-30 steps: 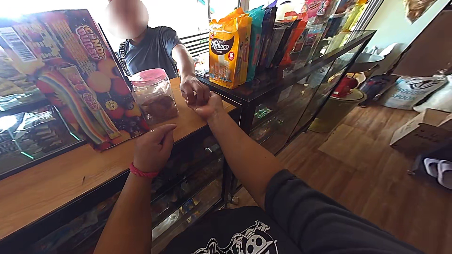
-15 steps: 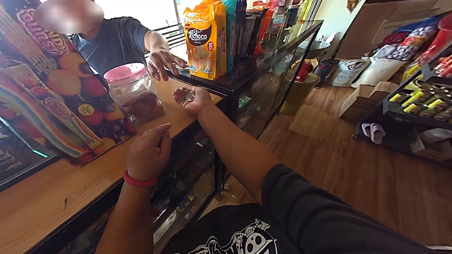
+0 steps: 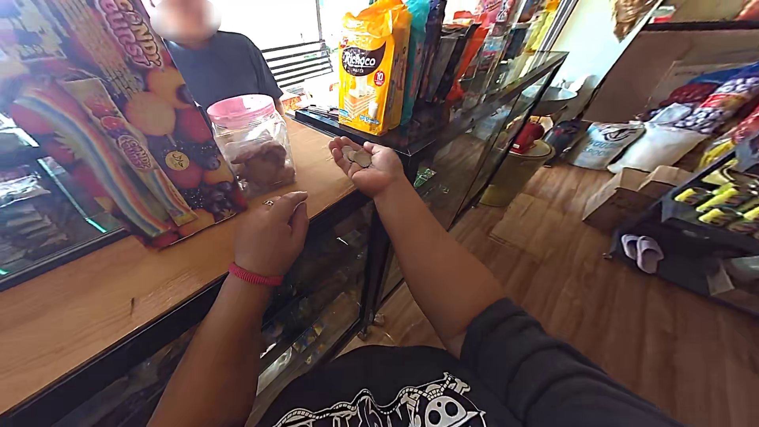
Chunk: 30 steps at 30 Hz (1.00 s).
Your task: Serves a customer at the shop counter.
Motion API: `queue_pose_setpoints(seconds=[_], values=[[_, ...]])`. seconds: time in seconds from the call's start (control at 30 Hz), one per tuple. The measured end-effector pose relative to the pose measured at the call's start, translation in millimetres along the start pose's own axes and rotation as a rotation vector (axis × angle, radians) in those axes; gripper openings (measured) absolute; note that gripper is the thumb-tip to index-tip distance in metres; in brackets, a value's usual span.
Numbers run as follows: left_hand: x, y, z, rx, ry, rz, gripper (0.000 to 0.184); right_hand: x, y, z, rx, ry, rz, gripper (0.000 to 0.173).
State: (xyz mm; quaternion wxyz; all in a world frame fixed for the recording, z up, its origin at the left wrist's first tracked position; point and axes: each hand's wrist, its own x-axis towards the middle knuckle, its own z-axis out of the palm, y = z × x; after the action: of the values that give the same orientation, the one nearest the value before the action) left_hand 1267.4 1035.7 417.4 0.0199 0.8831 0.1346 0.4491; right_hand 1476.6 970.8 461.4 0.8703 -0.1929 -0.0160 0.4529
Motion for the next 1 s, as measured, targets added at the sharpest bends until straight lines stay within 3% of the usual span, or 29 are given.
queue_pose_setpoints(seconds=[0.2,0.33,0.43,0.6,0.7,0.8,0.9,1.0], values=[[45.6,23.4,33.7,-0.039,-0.187,-0.085,0.030,3.7,-27.2,-4.1,0.053,-0.010,0.020,0.049],[95.8,50.5,75.0,0.030,-0.719,-0.154,0.071,-2.1,-63.6,-25.4,0.086,0.000,-0.096,0.047],[114.0,59.9,98.4,0.172,-0.898,-0.183,0.076,-18.5,-87.0,-54.0,0.002,-0.005,-0.151,0.047],[91.9,61.7,96.3,0.225,-0.775,-0.109,0.055,-58.1,-116.8,-160.3,-0.214,0.090,-0.094,0.050],[69.8,66.3,87.7,0.203,-0.678,-0.044,0.047,-94.6,-123.0,-238.7,-0.223,0.359,0.003,0.037],[49.4,56.9,85.8,0.109,-0.418,0.075,0.040,-128.3,-126.5,-302.0,-0.177,0.543,0.089,0.027],[42.1,59.4,78.1,-0.023,-0.261,0.001,0.033,-154.7,-133.2,-325.6,-0.159,0.606,0.143,0.029],[23.9,78.9,76.7,-0.494,-0.094,-0.263,0.030,-165.0,-145.5,-324.4,-0.140,0.554,0.146,0.031]])
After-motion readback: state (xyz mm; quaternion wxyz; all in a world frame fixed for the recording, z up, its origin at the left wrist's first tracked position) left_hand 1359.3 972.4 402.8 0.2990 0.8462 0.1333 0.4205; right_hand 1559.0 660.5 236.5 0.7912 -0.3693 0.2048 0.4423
